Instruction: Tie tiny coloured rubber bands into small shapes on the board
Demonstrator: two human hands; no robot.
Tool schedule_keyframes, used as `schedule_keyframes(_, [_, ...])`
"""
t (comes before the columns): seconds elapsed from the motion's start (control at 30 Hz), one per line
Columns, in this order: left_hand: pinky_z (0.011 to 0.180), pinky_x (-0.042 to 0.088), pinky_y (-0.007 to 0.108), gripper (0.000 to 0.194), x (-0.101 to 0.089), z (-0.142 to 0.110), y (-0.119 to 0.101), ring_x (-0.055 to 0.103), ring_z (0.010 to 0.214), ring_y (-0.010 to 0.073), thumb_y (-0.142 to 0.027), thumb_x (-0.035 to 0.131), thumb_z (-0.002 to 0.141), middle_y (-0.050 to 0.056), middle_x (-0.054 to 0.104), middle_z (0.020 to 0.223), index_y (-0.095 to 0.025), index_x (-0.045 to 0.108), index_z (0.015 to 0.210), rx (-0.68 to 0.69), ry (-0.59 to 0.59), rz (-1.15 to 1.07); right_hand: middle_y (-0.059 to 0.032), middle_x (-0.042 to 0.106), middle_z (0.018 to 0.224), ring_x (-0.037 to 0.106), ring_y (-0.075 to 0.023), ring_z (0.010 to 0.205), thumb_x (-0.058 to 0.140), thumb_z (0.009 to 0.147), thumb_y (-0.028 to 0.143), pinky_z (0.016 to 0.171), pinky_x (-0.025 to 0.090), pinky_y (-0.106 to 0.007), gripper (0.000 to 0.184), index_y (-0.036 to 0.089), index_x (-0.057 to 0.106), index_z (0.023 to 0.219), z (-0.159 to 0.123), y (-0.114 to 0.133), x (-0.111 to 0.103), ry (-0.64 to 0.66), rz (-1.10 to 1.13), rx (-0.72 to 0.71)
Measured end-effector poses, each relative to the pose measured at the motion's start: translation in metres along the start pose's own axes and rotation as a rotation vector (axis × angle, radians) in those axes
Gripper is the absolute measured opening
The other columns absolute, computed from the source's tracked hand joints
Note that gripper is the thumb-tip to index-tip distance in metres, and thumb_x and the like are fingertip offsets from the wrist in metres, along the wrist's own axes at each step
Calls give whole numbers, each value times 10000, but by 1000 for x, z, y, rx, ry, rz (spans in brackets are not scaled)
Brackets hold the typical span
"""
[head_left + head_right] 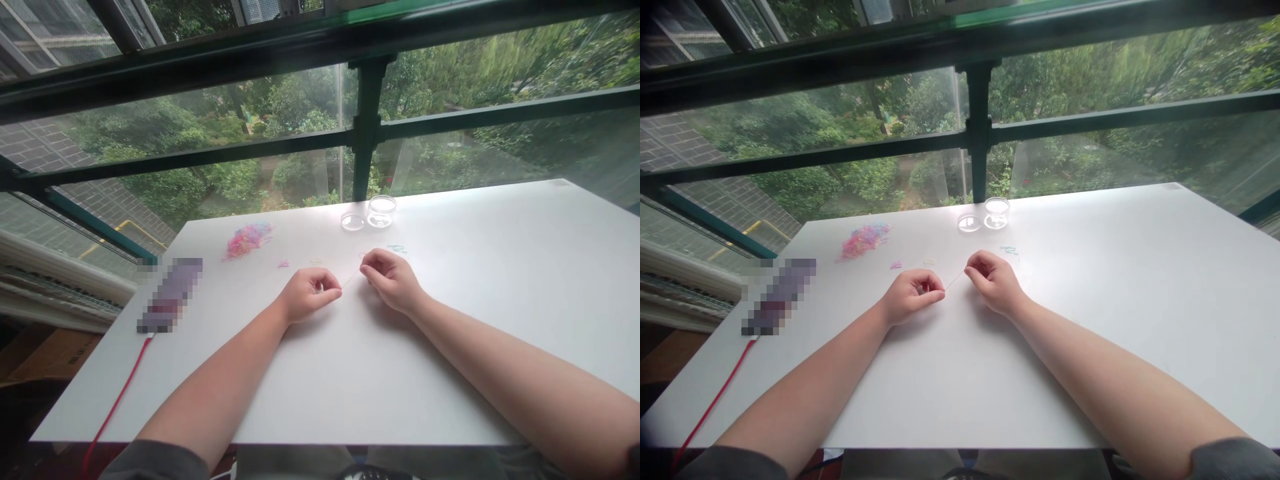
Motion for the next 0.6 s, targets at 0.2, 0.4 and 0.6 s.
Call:
schedule_keyframes(0.2, [563,396,218,112,3,-3,1,515,603,98,-249,631,742,23,634,680,-142,655,723,8,13,27,22,517,635,456,-108,540,522,834,219,577,419,-270,65,196,516,773,-4,7,10,217,-20,-27])
schedule_keyframes(0.4, [539,384,208,115,4,-4,-1,502,577,85,-249,628,741,21,633,678,-137,652,725,12,15,41,8,540,674,458,-97,551,570,800,221,516,383,-227,88,175,582,874,-10,13,22,376,-91,-70])
schedule_keyframes(0.6, [532,385,207,119,4,-3,-1,512,585,91,-258,627,740,24,638,684,-143,656,737,12,9,60,32,495,574,429,-94,513,534,812,195,501,355,-223,55,178,570,774,-10,14,21,354,-119,-59])
Point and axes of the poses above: each hand's wrist, its own z-axis towards the middle knuckle, its own x-axis out of the palm, y = z × x, the point moved 6 cm from there along z, towards the middle knuckle
